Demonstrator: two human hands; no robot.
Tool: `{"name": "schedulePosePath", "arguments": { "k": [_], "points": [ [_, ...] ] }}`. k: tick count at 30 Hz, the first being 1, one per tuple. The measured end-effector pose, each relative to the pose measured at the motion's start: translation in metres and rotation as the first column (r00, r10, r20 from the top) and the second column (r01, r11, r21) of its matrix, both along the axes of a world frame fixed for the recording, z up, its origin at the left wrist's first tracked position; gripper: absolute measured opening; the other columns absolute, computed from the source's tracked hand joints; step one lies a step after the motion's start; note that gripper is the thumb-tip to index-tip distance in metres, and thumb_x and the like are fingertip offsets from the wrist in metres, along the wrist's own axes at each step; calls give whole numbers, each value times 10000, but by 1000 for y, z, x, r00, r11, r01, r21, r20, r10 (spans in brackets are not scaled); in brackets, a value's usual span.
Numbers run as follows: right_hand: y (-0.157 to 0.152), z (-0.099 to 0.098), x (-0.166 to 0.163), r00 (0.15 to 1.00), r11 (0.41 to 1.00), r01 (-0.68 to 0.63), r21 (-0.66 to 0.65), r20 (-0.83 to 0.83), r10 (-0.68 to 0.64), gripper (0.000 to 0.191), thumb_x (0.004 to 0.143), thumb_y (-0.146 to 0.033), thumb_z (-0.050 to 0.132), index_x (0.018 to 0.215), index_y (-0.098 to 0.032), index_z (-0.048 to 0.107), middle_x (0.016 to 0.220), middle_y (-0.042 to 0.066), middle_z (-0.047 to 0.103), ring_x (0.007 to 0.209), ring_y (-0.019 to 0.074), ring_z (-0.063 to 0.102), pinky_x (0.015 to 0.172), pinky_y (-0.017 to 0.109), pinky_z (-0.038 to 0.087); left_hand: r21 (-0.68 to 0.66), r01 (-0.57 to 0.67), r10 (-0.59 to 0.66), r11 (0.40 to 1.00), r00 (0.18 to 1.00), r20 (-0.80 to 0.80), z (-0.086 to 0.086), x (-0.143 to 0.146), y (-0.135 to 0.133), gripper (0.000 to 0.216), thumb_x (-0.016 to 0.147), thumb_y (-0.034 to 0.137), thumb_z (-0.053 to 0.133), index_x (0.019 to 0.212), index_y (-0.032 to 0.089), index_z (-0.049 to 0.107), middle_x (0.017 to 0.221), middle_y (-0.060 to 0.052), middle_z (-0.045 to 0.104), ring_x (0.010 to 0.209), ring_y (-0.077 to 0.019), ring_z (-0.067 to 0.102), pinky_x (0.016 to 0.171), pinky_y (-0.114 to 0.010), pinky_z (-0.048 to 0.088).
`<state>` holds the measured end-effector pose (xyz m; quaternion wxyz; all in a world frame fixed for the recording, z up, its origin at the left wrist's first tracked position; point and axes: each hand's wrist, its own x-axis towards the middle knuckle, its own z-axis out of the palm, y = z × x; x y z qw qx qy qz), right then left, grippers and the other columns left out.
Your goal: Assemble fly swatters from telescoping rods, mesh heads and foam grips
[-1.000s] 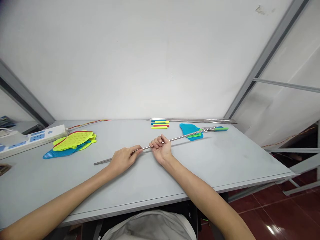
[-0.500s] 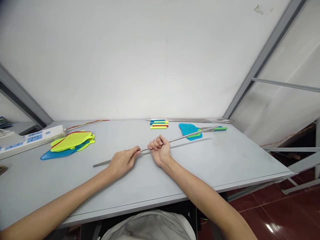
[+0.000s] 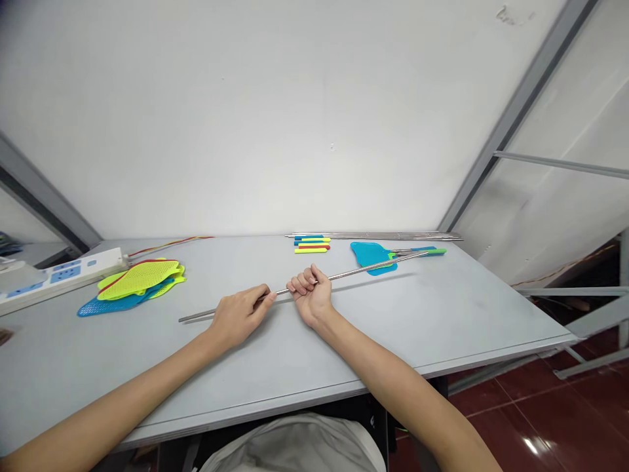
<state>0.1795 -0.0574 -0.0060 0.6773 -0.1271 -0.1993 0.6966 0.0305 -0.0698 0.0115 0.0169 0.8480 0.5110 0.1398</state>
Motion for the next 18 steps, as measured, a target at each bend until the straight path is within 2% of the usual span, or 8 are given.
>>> {"name": "schedulePosePath", "arguments": {
  "k": [6,11,18],
  "points": [
    [-1,2,-1,1000,1000,-3,-7,27,3,369,804,-257,349,472,-179,207,416,-63,165,389,87,218,492,270,301,19,-51,50,999,997,57,5,2,3,455,764,561,229,612,199,460,649,17,566,574,-128,500,464,-237,216],
    [-5,8,-4,998,1000,-16,9,57,15,375,806,-275,365,466,-176,242,429,-58,192,402,84,242,521,277,318,-13,-91,92,996,992,86,2,2,6,493,768,558,221,526,191,445,568,20,535,540,-120,471,453,-235,192],
    [-6,8,-4,998,1000,-12,11,68,11,379,808,-277,361,463,-177,243,425,-60,183,398,85,229,512,276,315,9,-72,71,997,992,106,0,2,3,452,798,490,238,561,198,488,619,19,565,561,-117,483,455,-233,190]
  ]
}}
